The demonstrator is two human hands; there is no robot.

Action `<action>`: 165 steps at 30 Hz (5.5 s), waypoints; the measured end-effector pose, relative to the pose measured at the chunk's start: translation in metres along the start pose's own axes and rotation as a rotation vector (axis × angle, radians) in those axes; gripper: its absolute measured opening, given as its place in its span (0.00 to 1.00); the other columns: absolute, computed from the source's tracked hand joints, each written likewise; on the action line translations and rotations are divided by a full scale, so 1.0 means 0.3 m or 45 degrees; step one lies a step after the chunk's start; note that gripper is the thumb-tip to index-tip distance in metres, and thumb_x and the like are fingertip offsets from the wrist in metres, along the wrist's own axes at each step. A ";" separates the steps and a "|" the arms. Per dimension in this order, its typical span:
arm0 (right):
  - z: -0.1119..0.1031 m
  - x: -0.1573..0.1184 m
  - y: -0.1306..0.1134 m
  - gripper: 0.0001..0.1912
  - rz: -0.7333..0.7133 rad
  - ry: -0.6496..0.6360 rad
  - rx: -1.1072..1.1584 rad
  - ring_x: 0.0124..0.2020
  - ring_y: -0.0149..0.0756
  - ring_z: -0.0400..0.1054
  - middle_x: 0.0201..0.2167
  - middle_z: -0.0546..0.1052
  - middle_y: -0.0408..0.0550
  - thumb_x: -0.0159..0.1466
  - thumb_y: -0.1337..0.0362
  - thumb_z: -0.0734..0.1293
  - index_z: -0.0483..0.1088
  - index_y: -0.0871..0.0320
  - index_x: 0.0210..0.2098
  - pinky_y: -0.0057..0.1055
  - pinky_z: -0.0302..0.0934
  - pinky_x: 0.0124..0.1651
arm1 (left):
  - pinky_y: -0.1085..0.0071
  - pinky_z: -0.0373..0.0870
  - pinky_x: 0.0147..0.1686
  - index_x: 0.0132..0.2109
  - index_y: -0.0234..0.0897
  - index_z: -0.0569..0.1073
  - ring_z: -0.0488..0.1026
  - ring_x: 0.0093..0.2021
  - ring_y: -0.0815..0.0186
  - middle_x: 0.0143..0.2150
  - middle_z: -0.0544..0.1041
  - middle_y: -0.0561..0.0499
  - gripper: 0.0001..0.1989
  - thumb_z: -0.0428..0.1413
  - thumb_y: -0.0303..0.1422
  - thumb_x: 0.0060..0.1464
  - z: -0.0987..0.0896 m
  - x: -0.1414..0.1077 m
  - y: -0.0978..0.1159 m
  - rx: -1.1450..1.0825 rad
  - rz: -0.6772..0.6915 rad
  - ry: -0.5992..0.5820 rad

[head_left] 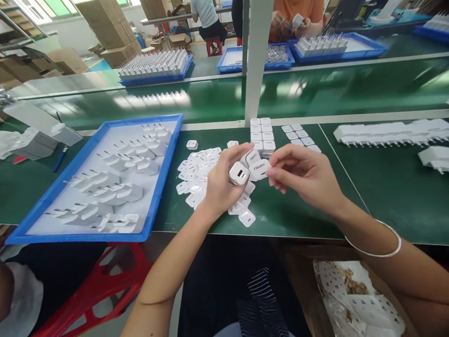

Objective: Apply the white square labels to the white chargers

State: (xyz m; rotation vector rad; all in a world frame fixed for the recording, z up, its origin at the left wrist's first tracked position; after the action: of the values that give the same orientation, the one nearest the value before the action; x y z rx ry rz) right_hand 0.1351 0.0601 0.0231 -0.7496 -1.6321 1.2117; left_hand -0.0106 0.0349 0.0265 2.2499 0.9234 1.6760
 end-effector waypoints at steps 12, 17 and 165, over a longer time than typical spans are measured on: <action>0.054 -0.011 0.003 0.07 -0.015 -0.077 0.136 0.24 0.30 0.73 0.25 0.77 0.41 0.62 0.67 0.73 0.75 0.56 0.40 0.28 0.71 0.27 | 0.63 0.76 0.54 0.59 0.41 0.64 0.77 0.56 0.59 0.56 0.77 0.44 0.24 0.61 0.29 0.58 0.042 -0.005 0.005 -0.081 -0.049 -0.114; 0.061 -0.008 0.004 0.06 -0.006 -0.091 0.112 0.24 0.28 0.72 0.25 0.77 0.40 0.62 0.70 0.73 0.76 0.56 0.39 0.27 0.70 0.26 | 0.66 0.76 0.52 0.59 0.40 0.64 0.78 0.54 0.61 0.56 0.78 0.45 0.23 0.60 0.28 0.59 0.052 -0.007 0.011 -0.053 -0.034 -0.135; 0.028 -0.058 0.106 0.22 0.380 -0.159 -0.231 0.26 0.38 0.70 0.23 0.74 0.42 0.60 0.51 0.71 0.68 0.49 0.51 0.39 0.66 0.33 | 0.61 0.73 0.47 0.26 0.38 0.68 0.72 0.33 0.63 0.22 0.68 0.53 0.25 0.61 0.55 0.49 -1.068 -0.038 -0.074 1.277 -0.689 -0.535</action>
State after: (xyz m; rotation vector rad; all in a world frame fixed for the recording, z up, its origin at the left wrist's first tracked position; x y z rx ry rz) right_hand 0.1321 0.0520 -0.0131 -1.0806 -1.7952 1.3524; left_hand -0.3140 -0.0213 0.1167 2.3094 2.2979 0.4744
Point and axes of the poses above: each hand's wrist, its own x-axis towards the middle knuckle, its own z-axis out of the palm, y = z × x, the point moved 9 cm from there along x, towards the middle knuckle
